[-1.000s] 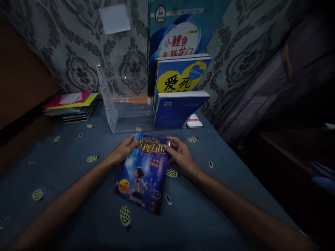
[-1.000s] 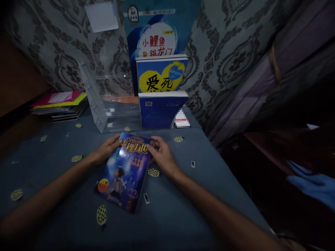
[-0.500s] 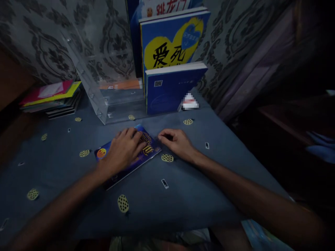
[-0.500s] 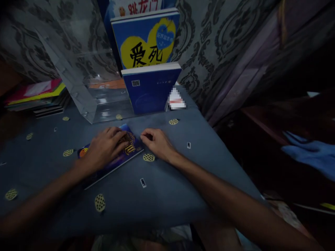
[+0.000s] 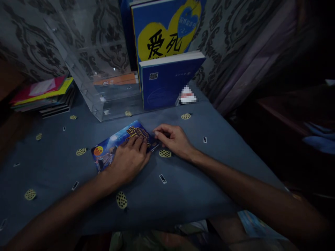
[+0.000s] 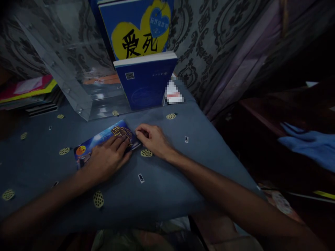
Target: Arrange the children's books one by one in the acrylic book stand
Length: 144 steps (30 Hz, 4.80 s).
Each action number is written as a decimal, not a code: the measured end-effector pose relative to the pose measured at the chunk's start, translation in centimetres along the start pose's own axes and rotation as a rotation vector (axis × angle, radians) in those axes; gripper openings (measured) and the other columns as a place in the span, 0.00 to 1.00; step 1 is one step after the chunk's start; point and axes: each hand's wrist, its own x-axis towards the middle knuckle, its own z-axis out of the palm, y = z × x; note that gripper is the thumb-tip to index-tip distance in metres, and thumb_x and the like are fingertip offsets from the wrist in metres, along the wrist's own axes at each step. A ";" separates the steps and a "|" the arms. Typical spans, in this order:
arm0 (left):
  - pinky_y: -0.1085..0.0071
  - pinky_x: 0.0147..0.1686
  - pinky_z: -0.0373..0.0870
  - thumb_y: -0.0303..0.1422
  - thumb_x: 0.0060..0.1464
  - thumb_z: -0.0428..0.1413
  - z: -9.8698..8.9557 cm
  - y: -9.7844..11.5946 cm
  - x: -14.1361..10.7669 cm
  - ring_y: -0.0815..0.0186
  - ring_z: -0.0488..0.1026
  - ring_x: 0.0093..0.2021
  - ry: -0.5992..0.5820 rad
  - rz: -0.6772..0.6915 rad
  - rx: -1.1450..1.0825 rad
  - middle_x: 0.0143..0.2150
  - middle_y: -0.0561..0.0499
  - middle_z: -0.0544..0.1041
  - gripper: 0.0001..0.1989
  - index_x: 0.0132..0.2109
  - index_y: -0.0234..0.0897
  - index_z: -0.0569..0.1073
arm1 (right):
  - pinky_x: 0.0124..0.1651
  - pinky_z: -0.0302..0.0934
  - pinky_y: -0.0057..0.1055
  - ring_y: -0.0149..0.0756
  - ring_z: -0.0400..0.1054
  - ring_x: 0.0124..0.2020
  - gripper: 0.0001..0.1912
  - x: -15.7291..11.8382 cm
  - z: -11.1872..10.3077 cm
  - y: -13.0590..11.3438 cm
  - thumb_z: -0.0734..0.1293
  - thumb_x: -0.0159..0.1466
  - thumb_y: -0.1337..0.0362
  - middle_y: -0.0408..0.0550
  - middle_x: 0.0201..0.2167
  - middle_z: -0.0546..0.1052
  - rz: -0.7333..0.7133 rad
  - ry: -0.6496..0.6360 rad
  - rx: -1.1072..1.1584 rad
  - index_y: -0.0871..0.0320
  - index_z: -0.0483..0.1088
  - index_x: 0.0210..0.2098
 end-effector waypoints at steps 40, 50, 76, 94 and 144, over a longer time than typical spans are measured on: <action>0.61 0.40 0.72 0.42 0.69 0.47 -0.1 -7.2 0.8 0.52 0.75 0.50 -0.044 -0.348 0.022 0.48 0.40 0.77 0.17 0.50 0.33 0.73 | 0.57 0.68 0.52 0.50 0.72 0.54 0.22 2.8 -0.6 1.7 0.59 0.70 0.57 0.59 0.51 0.77 -0.387 -0.136 -0.626 0.59 0.72 0.57; 0.63 0.51 0.70 0.33 0.71 0.43 2.5 -7.6 1.0 0.58 0.70 0.54 0.092 -0.220 0.010 0.51 0.43 0.74 0.12 0.50 0.33 0.69 | 0.66 0.57 0.60 0.54 0.54 0.72 0.32 -2.9 1.4 2.0 0.58 0.72 0.51 0.60 0.69 0.64 -0.593 -0.209 -0.804 0.56 0.54 0.71; 0.60 0.56 0.68 0.34 0.71 0.43 2.2 -7.6 0.9 0.57 0.68 0.56 0.072 -0.247 -0.050 0.54 0.42 0.72 0.16 0.56 0.34 0.71 | 0.69 0.53 0.61 0.52 0.43 0.75 0.48 -6.3 1.1 1.2 0.66 0.69 0.52 0.57 0.75 0.48 -0.580 -0.393 -0.685 0.50 0.31 0.75; 0.54 0.56 0.68 0.31 0.67 0.47 3.7 -8.0 0.9 0.55 0.70 0.56 0.215 -0.303 -0.191 0.58 0.42 0.71 0.17 0.58 0.39 0.72 | 0.72 0.47 0.61 0.53 0.39 0.75 0.46 -6.8 1.0 0.5 0.68 0.67 0.49 0.57 0.75 0.47 -0.418 -0.424 -0.688 0.51 0.42 0.75; 0.74 0.31 0.75 0.43 0.43 0.73 2.0 -7.8 -0.3 0.67 0.77 0.29 -0.054 -0.507 -1.972 0.37 0.43 0.83 0.27 0.46 0.29 0.80 | 0.71 0.47 0.60 0.55 0.40 0.75 0.43 -6.0 -0.4 2.2 0.68 0.66 0.48 0.53 0.77 0.42 -0.225 -0.311 -0.353 0.45 0.46 0.74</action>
